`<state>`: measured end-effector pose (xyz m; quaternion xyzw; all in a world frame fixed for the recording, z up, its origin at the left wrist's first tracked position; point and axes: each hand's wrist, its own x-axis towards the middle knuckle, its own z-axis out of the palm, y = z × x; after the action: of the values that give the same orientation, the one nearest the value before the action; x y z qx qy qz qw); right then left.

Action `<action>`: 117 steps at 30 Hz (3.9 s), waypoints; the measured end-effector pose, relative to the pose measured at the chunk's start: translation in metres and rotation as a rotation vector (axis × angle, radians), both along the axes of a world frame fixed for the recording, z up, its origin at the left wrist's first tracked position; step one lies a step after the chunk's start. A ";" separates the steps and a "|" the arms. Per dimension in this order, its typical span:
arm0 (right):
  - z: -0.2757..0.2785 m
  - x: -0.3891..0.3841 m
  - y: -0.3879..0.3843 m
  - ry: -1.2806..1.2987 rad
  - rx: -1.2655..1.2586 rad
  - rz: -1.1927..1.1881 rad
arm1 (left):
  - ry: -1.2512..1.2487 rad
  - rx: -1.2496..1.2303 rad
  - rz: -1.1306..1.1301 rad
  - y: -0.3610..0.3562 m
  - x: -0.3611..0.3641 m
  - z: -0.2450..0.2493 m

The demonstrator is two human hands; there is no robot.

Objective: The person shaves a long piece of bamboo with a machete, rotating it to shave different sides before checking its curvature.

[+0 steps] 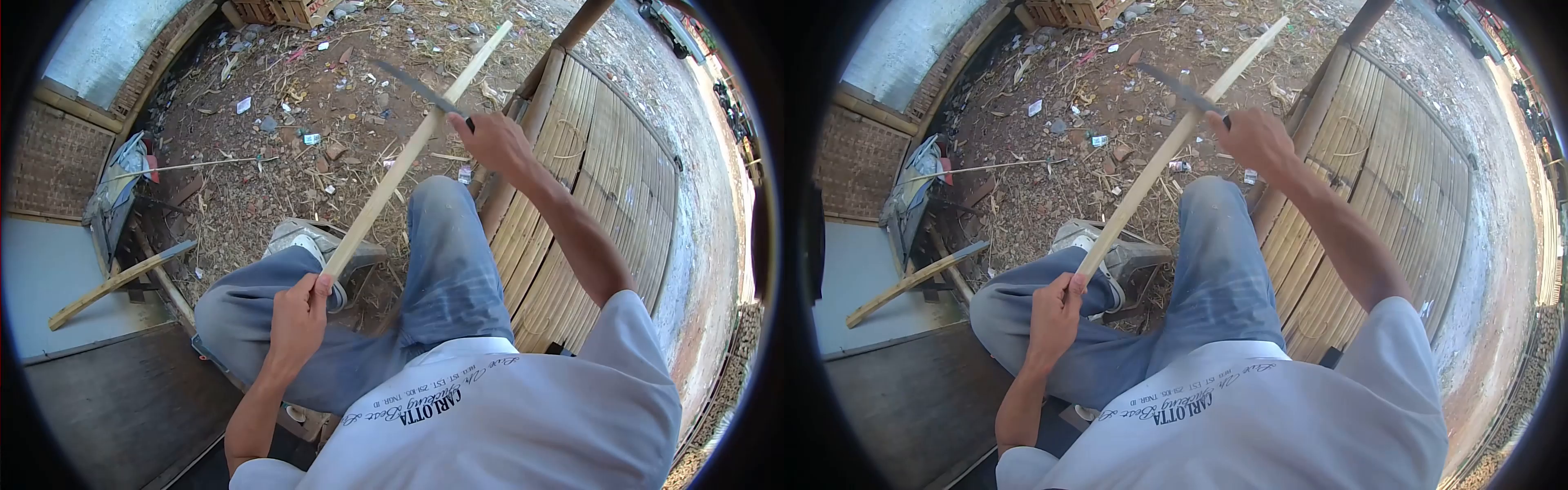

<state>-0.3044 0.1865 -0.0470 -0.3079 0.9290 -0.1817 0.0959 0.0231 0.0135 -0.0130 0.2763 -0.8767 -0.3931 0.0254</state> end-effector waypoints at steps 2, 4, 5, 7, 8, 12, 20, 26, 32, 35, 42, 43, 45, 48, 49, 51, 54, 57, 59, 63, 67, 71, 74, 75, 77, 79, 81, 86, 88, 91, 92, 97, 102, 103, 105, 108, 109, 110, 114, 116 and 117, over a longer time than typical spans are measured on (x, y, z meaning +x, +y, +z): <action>0.007 -0.024 0.002 0.070 -0.018 -0.091 | -0.086 0.065 -0.049 0.003 -0.002 0.003; 0.037 0.019 -0.001 -0.062 -0.140 -0.087 | -0.069 0.075 -0.032 0.001 -0.009 0.002; 0.033 0.049 -0.001 -0.037 -0.130 0.044 | -0.061 0.082 -0.025 0.001 -0.010 0.001; 0.021 0.094 -0.003 -0.016 -0.125 0.264 | -0.036 0.078 -0.025 -0.005 -0.015 0.003; 0.017 0.106 -0.004 -0.032 -0.128 0.364 | -0.057 0.304 0.025 -0.010 -0.014 0.003; 0.012 0.113 -0.016 -0.161 -0.221 0.233 | -0.112 0.818 0.145 -0.020 -0.015 0.016; -0.001 0.108 -0.019 0.056 -0.360 0.192 | -0.129 0.943 0.115 -0.031 -0.009 0.017; 0.010 0.101 -0.012 -0.058 -0.442 0.089 | -0.147 0.968 0.047 -0.030 -0.011 0.018; -0.014 0.102 -0.014 0.036 -0.286 0.125 | -0.019 0.395 0.064 -0.019 0.002 0.009; -0.009 0.012 0.013 -0.080 -0.414 -0.309 | 0.003 0.361 0.079 -0.017 0.003 0.009; 0.032 0.125 0.018 -0.667 -0.731 -0.140 | -0.029 0.250 0.026 -0.009 -0.005 0.016; 0.033 0.145 0.014 -0.701 -0.638 -0.045 | -0.044 0.268 0.040 -0.007 -0.007 0.019; 0.031 0.177 0.005 -0.565 -0.452 0.136 | -0.061 0.282 0.044 -0.005 -0.007 0.019; 0.016 0.213 -0.004 -0.343 -0.385 0.245 | -0.015 0.163 -0.019 -0.001 -0.006 0.012; 0.015 0.210 -0.005 -0.339 -0.389 0.237 | 0.051 0.143 -0.015 0.001 -0.005 0.010; 0.012 0.193 -0.008 -0.145 -0.245 0.218 | 0.120 0.127 -0.009 0.000 -0.003 0.009; 0.010 0.153 -0.020 -0.087 -0.252 -0.044 | -0.015 0.075 -0.019 -0.005 -0.002 0.010; 0.031 0.163 -0.021 -0.191 -0.261 0.016 | -0.018 0.054 -0.016 -0.003 0.000 0.013; 0.018 0.181 -0.017 -0.144 -0.321 0.148 | 0.086 -0.004 0.002 0.003 -0.002 0.013; -0.002 0.139 -0.020 0.043 -0.292 0.120 | 0.013 0.035 0.006 -0.001 0.007 0.006; 0.011 0.146 -0.017 -0.183 -0.320 -0.140 | -0.046 0.128 -0.013 -0.004 0.001 0.010; -0.011 0.177 -0.011 -0.074 -0.389 0.209 | -0.023 0.249 -0.012 -0.004 0.001 0.014; -0.021 0.099 -0.001 -0.072 -0.308 -0.164 | -0.054 0.258 0.005 -0.007 0.013 0.003; -0.024 0.069 0.008 -0.071 -0.311 -0.251 | -0.051 0.260 0.007 -0.006 0.015 0.001; -0.022 0.047 0.015 -0.058 -0.321 -0.346 | -0.112 0.382 0.002 -0.008 0.011 -0.003; -0.009 0.057 0.023 -0.661 -0.802 -0.466 | -0.119 0.506 0.007 -0.008 0.006 0.002; -0.004 0.084 0.017 -0.841 -1.027 -0.513 | -0.117 0.625 0.020 -0.010 0.001 0.010; -0.004 0.111 -0.014 -0.971 -1.405 -0.426 | -0.165 0.634 0.033 -0.007 0.006 0.014; -0.001 0.113 -0.023 -0.983 -1.449 -0.396 | -0.167 0.557 -0.001 -0.007 0.009 0.015; 0.000 0.112 -0.031 -0.926 -1.427 -0.360 | -0.156 0.434 -0.055 -0.008 0.011 0.016; -0.001 0.111 -0.031 -0.932 -1.443 -0.346 | -0.157 0.382 -0.074 -0.008 0.013 0.016; 0.013 0.135 -0.037 -0.950 -1.456 -0.315 | -0.112 0.301 -0.082 0.001 0.007 0.031; 0.017 0.181 -0.043 -1.075 -1.338 -0.234 | -0.062 0.308 -0.049 0.007 -0.001 0.032; 0.018 0.181 -0.042 -1.097 -1.336 -0.247 | -0.055 0.288 -0.065 0.006 0.003 0.032; 0.019 0.175 -0.039 -1.121 -1.336 -0.267 | -0.054 0.269 -0.085 0.006 0.011 0.031; 0.020 0.153 -0.038 -0.955 -1.432 -0.308 | -0.047 0.287 -0.104 0.006 0.024 0.025; 0.019 0.155 -0.038 -0.951 -1.437 -0.310 | -0.028 0.281 -0.095 0.007 0.026 0.023; 0.018 0.157 -0.039 -0.958 -1.419 -0.287 | -0.007 0.276 -0.084 0.007 0.026 0.021; 0.014 0.176 -0.038 -0.898 -1.183 -0.329 | 0.025 0.208 -0.090 0.012 0.015 0.018; 0.011 0.175 -0.031 -0.826 -0.997 -0.255 | 0.002 0.023 -0.054 0.014 0.011 0.018; 0.011 0.176 -0.028 -0.747 -0.813 -0.188 | -0.001 0.025 -0.050 0.015 0.012 0.016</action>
<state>-0.1287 0.1588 -0.0365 -0.1508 0.7104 -0.6299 0.2753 0.0356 0.0283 0.0034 0.2549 -0.8783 -0.4044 0.0117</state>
